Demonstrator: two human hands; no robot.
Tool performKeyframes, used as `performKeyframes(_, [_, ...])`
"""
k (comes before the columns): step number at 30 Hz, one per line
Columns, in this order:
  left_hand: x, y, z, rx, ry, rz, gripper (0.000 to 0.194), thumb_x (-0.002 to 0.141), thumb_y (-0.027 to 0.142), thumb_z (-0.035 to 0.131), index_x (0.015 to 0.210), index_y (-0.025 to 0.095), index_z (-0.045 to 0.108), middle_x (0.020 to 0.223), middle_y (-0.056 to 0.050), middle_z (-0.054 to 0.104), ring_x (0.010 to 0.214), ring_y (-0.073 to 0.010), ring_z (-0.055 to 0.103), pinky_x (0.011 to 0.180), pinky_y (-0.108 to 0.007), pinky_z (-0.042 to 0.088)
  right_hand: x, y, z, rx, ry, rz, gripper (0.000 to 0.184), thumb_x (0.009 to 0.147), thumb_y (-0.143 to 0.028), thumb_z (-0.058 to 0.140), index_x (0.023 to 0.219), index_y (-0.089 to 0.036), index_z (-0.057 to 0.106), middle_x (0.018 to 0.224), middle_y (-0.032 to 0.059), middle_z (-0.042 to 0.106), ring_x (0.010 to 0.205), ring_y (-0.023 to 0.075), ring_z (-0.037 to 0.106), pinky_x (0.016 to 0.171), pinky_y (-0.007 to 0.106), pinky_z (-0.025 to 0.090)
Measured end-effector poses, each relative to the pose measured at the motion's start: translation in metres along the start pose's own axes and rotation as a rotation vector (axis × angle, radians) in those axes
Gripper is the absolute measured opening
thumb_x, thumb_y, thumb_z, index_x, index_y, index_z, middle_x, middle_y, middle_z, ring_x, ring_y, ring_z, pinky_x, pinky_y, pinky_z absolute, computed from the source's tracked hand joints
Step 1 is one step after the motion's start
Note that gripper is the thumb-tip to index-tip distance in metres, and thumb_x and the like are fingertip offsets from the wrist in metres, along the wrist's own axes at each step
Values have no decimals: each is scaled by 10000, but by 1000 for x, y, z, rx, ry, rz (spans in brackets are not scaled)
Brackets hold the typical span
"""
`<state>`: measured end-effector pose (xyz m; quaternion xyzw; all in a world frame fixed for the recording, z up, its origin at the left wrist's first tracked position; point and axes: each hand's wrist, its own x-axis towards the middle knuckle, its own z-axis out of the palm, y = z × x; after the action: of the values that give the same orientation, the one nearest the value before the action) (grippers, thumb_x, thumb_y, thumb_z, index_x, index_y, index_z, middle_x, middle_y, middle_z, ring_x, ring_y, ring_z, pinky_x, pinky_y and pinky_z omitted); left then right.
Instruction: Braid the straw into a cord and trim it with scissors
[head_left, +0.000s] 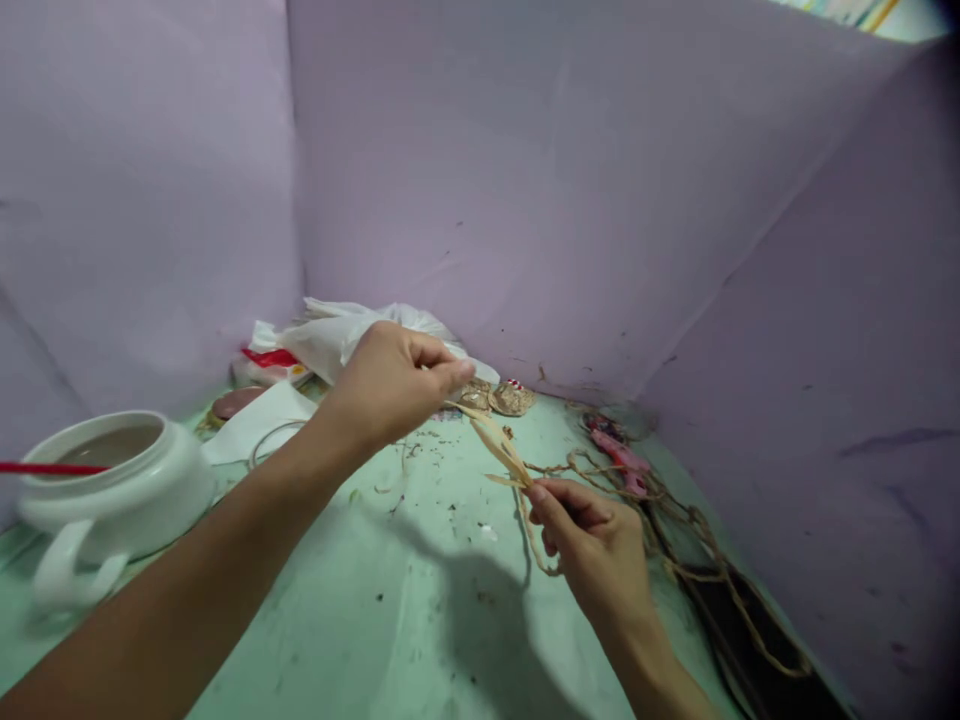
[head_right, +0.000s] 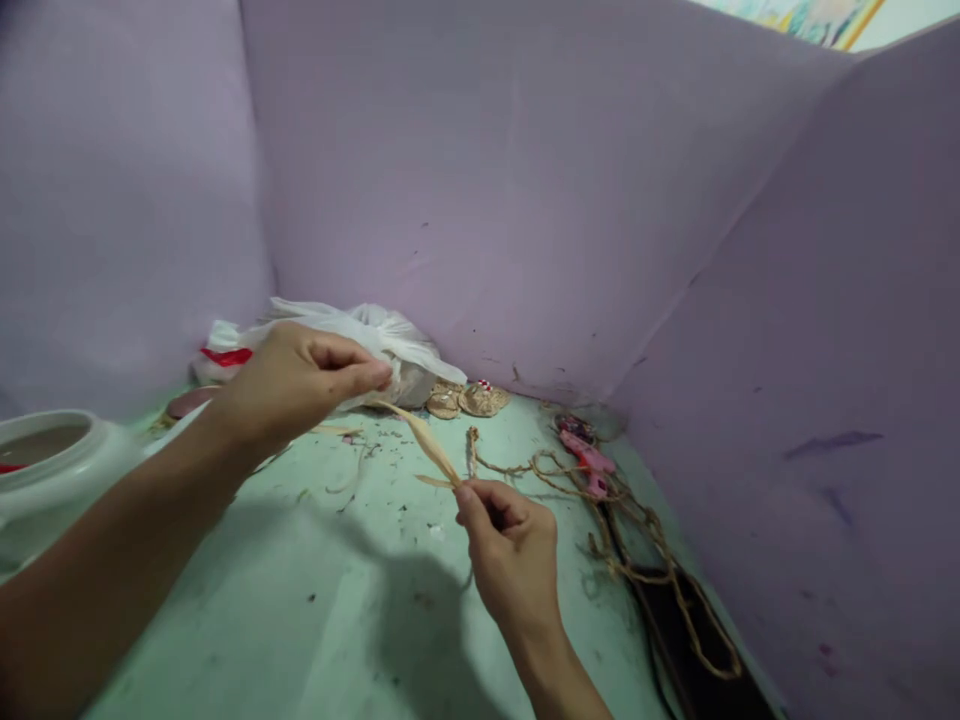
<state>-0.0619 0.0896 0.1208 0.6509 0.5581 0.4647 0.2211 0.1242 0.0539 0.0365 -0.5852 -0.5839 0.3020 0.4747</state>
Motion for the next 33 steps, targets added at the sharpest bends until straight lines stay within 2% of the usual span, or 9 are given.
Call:
performKeyframes(4, [5,-2,17,73,-193,212,190,681,255,547,775,177,693,661,0,636,573,-110,511,534,-213,369,10,3,-9,36,-31,52,246,674,-370,579,659,-134,646,502,7,516,406,95,394,367,218,303])
performKeyframes(6, [8,-9,24,146,-278,261,234,708,228,517,875,200,679,797,-10,668,673,-127,545,612,-229,395,13,2,-14,49,-34,62,244,667,-365,579,649,-132,649,493,4,516,405,93,390,371,215,299])
performKeyframes(8, [11,-15,26,220,-329,256,235,729,232,498,883,204,674,753,-5,668,643,-121,542,593,-227,394,18,2,-19,56,-24,68,240,657,-357,582,641,-128,653,476,-2,511,398,88,378,376,212,292])
performKeyframes(13, [4,-11,27,319,-196,343,164,733,200,513,665,174,660,631,3,608,594,-101,512,570,-215,378,29,14,-19,-7,-53,-17,213,678,-314,553,623,-132,651,486,9,545,442,113,442,440,225,331])
performKeyframes(17, [-22,7,57,244,-39,256,192,754,194,489,633,160,634,561,13,579,542,-93,489,525,-209,362,32,23,-6,-22,-39,-130,182,690,-264,523,654,-153,662,519,10,578,489,134,480,489,242,339])
performKeyframes(19, [-35,13,80,163,-112,295,209,759,166,466,624,152,625,567,9,581,548,-93,497,538,-207,371,33,25,-1,151,-75,-80,153,660,-237,528,579,-154,629,506,2,564,492,129,466,495,242,339])
performKeyframes(23, [-50,14,107,46,-278,398,207,775,176,442,714,138,636,655,-21,601,616,-106,522,619,-223,401,38,25,1,754,-223,204,57,552,-207,582,535,-155,568,488,-32,496,479,94,404,465,215,319])
performKeyframes(29, [-41,-1,101,-359,-323,-10,199,735,250,518,631,126,634,596,-15,595,575,-100,515,559,-209,395,39,19,-5,872,-324,369,84,506,-172,617,562,-138,565,457,-67,374,411,41,246,383,182,135])
performKeyframes(33, [-33,-20,98,-456,-452,-267,197,602,296,625,533,118,573,389,70,359,378,-32,276,388,-182,228,42,18,-9,827,-318,336,141,526,-248,641,569,-130,578,460,-57,390,407,38,234,393,193,117])
